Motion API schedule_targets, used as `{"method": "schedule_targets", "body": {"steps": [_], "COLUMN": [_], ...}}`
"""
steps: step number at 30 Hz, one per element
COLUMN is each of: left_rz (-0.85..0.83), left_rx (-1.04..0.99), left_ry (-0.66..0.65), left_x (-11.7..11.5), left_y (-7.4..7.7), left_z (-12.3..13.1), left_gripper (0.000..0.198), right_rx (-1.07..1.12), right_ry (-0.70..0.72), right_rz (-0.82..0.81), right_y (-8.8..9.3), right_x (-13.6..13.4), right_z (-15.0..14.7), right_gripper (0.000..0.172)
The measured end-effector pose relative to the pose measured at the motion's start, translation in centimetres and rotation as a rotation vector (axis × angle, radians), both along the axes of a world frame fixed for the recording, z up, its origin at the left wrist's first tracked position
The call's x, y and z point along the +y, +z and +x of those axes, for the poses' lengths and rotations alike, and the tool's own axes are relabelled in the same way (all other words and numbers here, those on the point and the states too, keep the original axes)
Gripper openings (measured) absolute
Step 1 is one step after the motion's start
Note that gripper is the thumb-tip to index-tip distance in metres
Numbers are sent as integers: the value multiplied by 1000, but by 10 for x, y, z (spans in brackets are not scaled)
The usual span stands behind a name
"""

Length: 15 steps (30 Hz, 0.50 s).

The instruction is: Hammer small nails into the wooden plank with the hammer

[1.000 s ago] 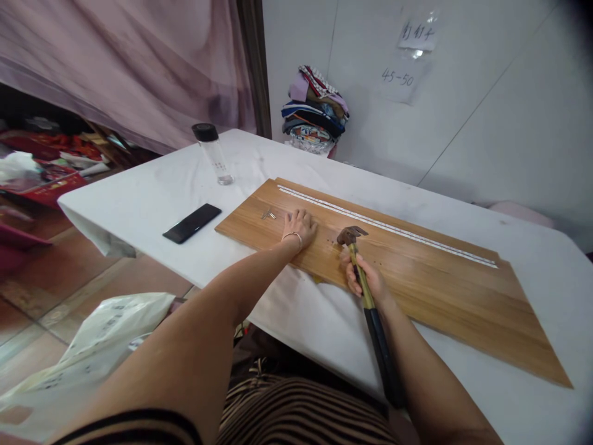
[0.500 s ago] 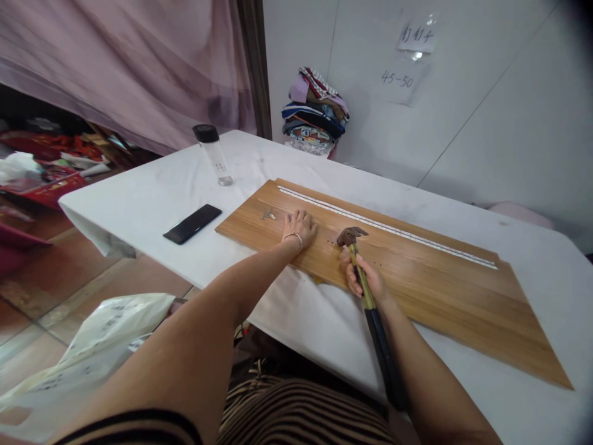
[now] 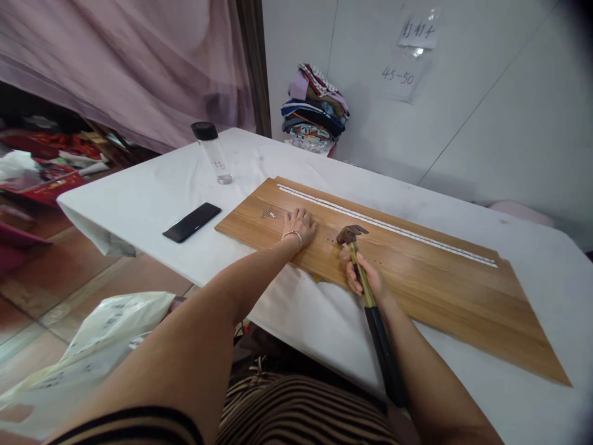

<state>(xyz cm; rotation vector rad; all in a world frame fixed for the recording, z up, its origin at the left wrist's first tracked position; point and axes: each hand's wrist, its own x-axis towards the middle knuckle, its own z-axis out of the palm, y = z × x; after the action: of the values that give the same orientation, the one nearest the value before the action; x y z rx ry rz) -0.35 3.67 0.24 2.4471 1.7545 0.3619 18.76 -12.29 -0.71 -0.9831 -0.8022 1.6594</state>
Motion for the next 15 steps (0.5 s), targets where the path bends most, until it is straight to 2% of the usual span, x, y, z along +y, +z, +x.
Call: {"method": "schedule_targets", "body": {"steps": [15], "left_rz": [0], "left_rx": [1], "left_ry": [-3], "left_x": [2], "left_y": [-2], "left_z": [0], "left_gripper": [37], "right_rx": [-22], "right_ry": [20], "right_rz": [-24], "right_y": [2], "right_x": [0], "right_z": [0], "right_gripper": [43]}}
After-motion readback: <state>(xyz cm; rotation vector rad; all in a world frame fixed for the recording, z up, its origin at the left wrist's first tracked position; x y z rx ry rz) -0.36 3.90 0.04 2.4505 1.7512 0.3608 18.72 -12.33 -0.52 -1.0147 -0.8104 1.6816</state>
